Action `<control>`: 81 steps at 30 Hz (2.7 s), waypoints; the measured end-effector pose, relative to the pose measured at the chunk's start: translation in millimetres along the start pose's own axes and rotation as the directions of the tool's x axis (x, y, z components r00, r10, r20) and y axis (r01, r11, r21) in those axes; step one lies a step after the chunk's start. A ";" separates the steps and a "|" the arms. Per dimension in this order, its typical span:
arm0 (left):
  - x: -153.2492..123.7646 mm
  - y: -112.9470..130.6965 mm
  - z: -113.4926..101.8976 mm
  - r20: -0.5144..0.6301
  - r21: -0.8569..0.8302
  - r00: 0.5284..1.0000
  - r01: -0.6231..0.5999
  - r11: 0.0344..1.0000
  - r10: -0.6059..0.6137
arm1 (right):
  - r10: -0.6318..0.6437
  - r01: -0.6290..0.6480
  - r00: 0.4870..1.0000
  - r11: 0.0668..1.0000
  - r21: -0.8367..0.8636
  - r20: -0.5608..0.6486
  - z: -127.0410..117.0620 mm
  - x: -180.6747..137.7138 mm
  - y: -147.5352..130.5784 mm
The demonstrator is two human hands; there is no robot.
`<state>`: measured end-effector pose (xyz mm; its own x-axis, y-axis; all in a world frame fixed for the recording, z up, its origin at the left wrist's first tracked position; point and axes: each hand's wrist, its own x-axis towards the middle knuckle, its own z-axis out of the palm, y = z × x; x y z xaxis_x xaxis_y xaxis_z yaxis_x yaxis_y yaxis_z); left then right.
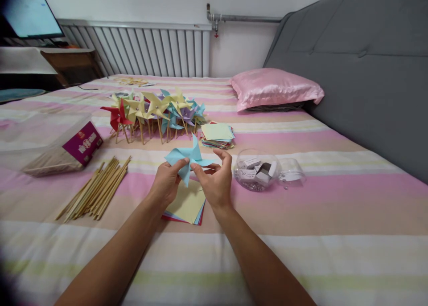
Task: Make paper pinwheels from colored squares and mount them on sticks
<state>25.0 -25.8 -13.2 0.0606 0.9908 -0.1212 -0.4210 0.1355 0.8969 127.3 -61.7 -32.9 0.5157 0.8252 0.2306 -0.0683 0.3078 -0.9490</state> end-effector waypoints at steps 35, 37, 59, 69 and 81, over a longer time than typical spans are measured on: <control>-5.7 4.6 -5.8 0.288 0.375 0.932 0.101 0.921 -0.220 | 0.363 -0.377 0.829 0.925 -0.053 0.425 -32.7 25.2 -9.9; -6.4 5.3 -5.8 0.303 0.381 0.927 0.096 0.919 -0.222 | 0.347 -0.346 0.835 0.935 -0.082 0.428 -33.8 26.0 -12.2; 17.6 7.3 -19.6 -0.086 -0.023 0.991 0.101 0.995 -0.103 | -0.155 0.196 0.939 0.975 -0.107 0.307 -32.2 23.0 -23.4; 10.1 6.9 -12.0 0.029 -0.102 0.989 0.150 0.983 -0.148 | -0.083 0.203 0.825 0.967 -0.156 0.560 -20.4 11.7 -7.1; 5.8 5.0 -10.6 0.058 -0.021 0.995 0.085 0.996 -0.084 | -0.028 0.079 0.927 0.989 -0.123 0.374 -12.7 8.1 0.2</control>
<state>13.7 -19.3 -13.9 0.1478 0.9741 -0.1709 -0.4333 0.2191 0.8742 142.3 -61.0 -34.0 0.1604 0.9335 0.3207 0.0780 0.3119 -0.9469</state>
